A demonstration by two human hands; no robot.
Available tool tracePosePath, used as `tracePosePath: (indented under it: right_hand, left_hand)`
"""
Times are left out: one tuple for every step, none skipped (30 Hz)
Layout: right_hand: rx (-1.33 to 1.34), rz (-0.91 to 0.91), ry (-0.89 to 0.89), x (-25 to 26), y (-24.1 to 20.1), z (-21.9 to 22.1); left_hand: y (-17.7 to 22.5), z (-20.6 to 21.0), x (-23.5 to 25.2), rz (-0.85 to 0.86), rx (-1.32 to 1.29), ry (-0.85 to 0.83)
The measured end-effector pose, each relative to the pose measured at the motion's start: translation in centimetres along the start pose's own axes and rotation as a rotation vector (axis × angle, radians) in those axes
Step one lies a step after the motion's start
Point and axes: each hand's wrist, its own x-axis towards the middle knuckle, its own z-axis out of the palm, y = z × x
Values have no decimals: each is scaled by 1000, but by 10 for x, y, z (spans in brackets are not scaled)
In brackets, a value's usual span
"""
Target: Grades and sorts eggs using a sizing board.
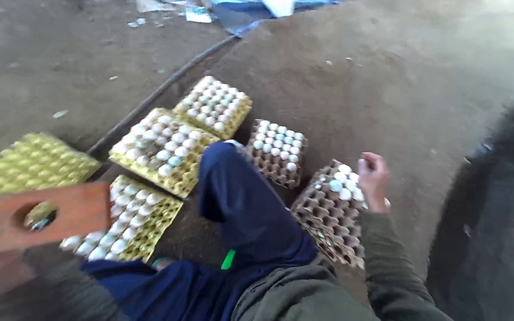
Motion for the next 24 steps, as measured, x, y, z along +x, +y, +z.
tracePosePath:
  right_hand:
    - [80,-125,1,2,-32,0]
    - [188,-252,-22,3,-68,4]
    - [305,-393,-83,0,-106,10]
    - [417,-552,-165,-5,-144,20]
    - [510,-706,-263,-15,-182,32]
    - [560,-837,-374,-28,-217,47]
    - [566,-944,-483,-45,-249,65]
    - [527,-1045,-582,-64,-277,84]
    - [458,-1138,-674,-85,-303,108]
    - [373,-1203,-762,-106,-327,135]
    - [282,-1223,-873,-126,-345,167]
    - [171,-1201,-1005,-145,-357,205]
    - [58,-1154,-1130,-162,-361,247]
    - [-43,-1097,-1225,-178,-358,290]
    - [-125,-1037,-1295,-191,-350,332]
    - [-194,-966,-1350,-203,-341,367]
    - [-262,-891,-1389,-213,-333,395]
    - [-313,-815,-1415,-221,-327,416]
    - [-340,-745,-1427,-227,-321,434]
    - [-360,-688,-1422,-233,-316,450]
    - [-367,-633,-1397,-240,-312,461]
    - [-364,-588,-1358,-246,-310,471]
    - [-360,-560,-1326,-251,-309,481]
    - [-355,-548,-1304,-255,-308,490]
  left_hand:
    - [-1,-15,-4,115,-91,-12]
    - [3,-22,-4,195,-175,22]
    - [13,-20,-4,243,-295,123]
    - [30,-10,-3,247,-407,254]
    - [44,-5,-2,227,-496,377]
    - [52,-8,-1,213,-564,458]
    - [56,-15,-2,207,-624,500]
    - [60,-24,-4,198,-670,546]
    - [62,-33,-7,195,-700,586]
    - [65,-42,-11,199,-715,623]
    - [68,-51,-15,215,-714,660]
    - [71,-59,-21,228,-705,691]
    - [74,-66,-26,232,-696,733]
    - [78,-71,-30,226,-681,769]
    - [81,-76,-34,225,-665,787]
    - [83,-82,-37,226,-653,784]
    - [85,-87,-40,223,-650,785]
    - [87,-92,-44,221,-637,783]
    - [89,-95,-46,217,-611,785]
    - [92,-99,-48,210,-592,797]
    - [93,-102,-49,198,-579,812]
    - [94,-106,-49,176,-576,827]
    - [93,-110,-48,158,-580,837]
    - [92,-113,-48,151,-587,839]
